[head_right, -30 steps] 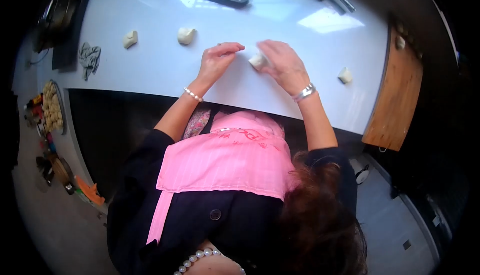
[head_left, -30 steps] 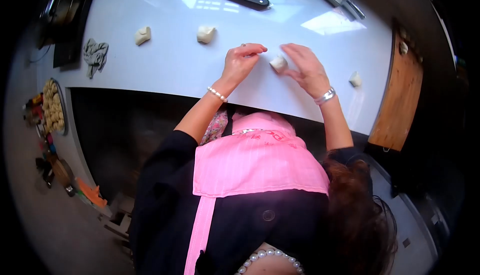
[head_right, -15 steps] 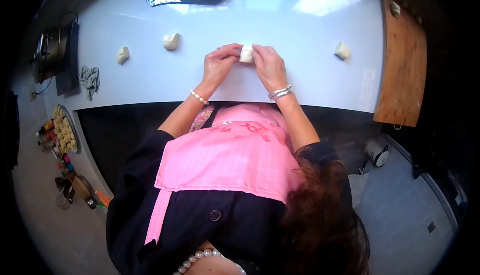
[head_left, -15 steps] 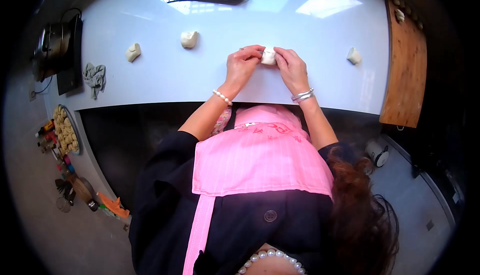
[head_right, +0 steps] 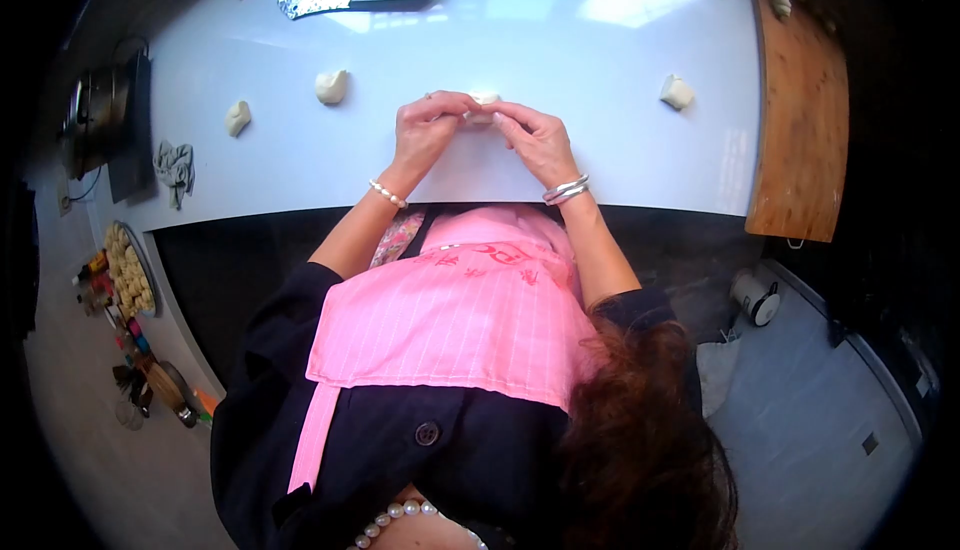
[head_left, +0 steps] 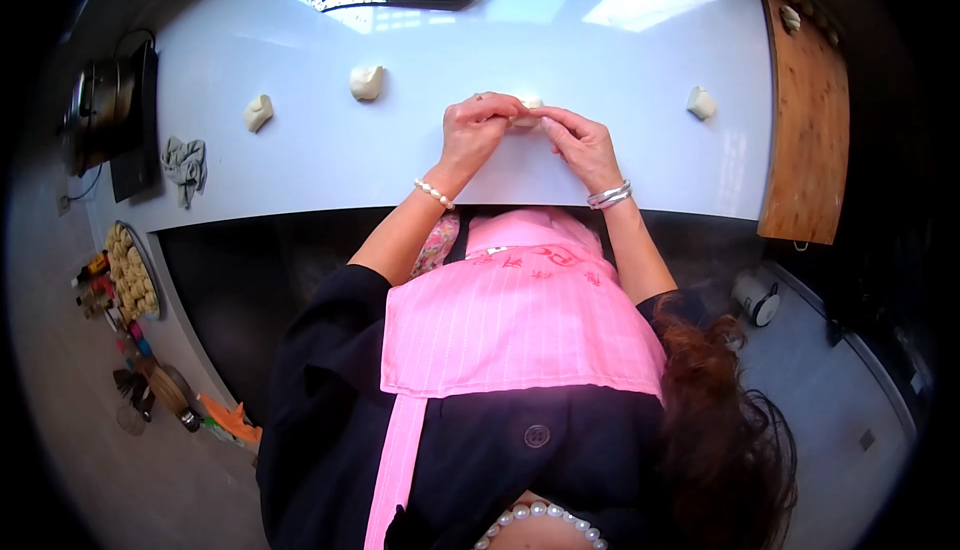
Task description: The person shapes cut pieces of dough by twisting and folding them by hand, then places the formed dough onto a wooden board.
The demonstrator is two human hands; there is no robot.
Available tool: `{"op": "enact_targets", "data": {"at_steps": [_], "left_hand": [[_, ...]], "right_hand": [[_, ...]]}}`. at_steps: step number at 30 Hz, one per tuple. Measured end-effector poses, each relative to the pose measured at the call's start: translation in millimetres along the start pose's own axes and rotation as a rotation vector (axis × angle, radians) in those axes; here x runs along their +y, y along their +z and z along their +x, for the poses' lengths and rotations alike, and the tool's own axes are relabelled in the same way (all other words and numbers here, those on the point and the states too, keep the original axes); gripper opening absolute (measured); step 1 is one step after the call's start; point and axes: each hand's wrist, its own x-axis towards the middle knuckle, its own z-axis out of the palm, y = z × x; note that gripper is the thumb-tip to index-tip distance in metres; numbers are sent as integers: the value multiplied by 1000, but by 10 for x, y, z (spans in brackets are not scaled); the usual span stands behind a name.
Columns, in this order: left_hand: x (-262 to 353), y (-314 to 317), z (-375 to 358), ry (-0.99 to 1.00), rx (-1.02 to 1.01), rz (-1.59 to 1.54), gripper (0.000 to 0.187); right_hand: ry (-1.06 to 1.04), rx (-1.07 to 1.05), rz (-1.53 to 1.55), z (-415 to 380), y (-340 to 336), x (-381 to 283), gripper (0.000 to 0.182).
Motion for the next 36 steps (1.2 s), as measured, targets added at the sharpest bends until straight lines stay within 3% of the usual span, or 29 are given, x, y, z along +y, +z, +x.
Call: {"op": "enact_targets", "data": {"at_steps": [5,11,14,17,23,26,29,31,32,34,36], "left_hand": [[-51,27,28,-24,32,39,20],[-37,-166,38,-39,-72,400,21],[-26,-239,-7,-149,-47,173,22],[91,-327,-24,-54,-1,453,29],[135,-197,96,140,-216,714,33],[104,-142,82,253,-184,763,24],[-71,-124,55,297,-136,770,22],[-152,-76,14,340,-86,654,10],[-175,-86,16,320,-80,747,7],[-150,-9,-24,330,31,651,8],[118,-82,-15,190,32,583,10]], "right_hand": [[50,-4,-54,43,0,49,22],[193,-14,-311,69,-126,-65,21],[133,-22,-147,44,-147,-66,22],[-227,181,-354,49,-164,-36,28],[-372,32,-492,135,-87,-14,34],[-437,23,-571,179,-92,-25,27],[-492,-34,-674,207,-155,-15,19],[-527,-39,-753,204,-154,29,15],[-554,-51,-809,251,-134,86,13],[-475,-48,-791,174,-160,65,15],[-308,-48,-558,148,-165,-48,13]]}}
